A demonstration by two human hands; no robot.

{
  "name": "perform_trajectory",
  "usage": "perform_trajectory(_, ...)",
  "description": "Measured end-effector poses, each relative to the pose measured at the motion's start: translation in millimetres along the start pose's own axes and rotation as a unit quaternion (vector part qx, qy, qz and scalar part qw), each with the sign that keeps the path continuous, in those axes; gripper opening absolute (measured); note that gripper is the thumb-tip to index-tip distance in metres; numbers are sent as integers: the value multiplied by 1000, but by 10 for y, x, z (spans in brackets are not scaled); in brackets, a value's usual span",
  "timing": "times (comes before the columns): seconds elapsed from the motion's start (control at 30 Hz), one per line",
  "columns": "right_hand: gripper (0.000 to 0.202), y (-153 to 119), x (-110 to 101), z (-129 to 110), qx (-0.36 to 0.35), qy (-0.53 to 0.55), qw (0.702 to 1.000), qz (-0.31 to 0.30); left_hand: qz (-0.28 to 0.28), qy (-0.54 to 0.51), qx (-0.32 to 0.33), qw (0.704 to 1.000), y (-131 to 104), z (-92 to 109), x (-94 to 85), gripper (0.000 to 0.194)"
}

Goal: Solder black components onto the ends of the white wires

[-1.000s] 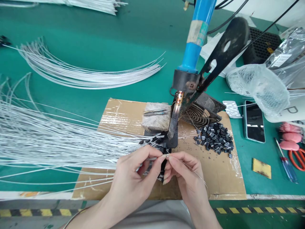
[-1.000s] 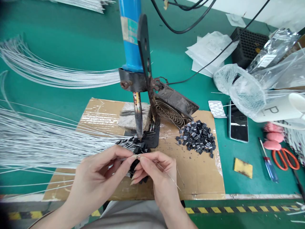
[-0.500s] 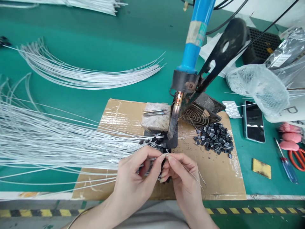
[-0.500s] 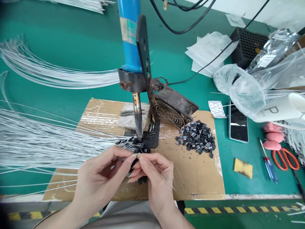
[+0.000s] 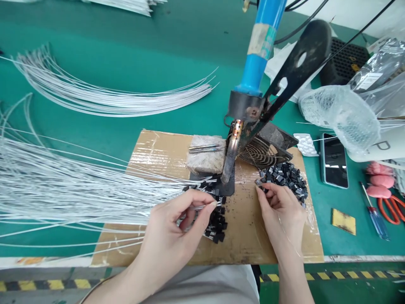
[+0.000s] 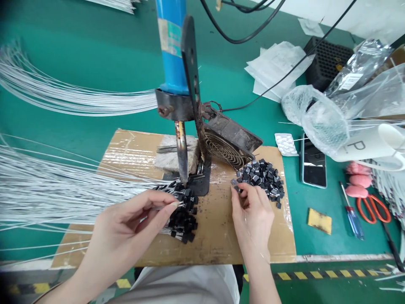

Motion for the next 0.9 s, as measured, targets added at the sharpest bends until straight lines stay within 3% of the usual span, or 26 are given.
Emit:
perform_trajectory(0.1,18,-24,30,-1,2,1,1000,-9,-2,1,9,1000,2,13,-7,14)
perform_trajectory(0.2,13,-107,6,-72,57,106,993,-5,-3,3,23,1000,6,32,-18,15)
perform_trajectory(0.33,3,-224,5,-286,63,321,943,-58,1,11,32,999,19,60,-22,16)
perform_trajectory(0.47,14,-304,91,-488,61,429,892,-132,1,11,40,999,23,85,-15,17)
perform_trajectory(0.7,13,-341,201,-588,74,491,852,-166,0,4,43,999,15,97,-11,18)
perform_trajectory(0.9,8,-344,202,-589,81,495,848,-170,1,11,45,999,14,103,-8,17)
Point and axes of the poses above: each hand's wrist, its own y-axis towards the middle knuckle, its own x-axis out of the palm, z = x × y, the point moved 2 cm from there along y, towards the middle knuckle, and after that the axes turned 11 degrees about -z, right-handed, at the moved point
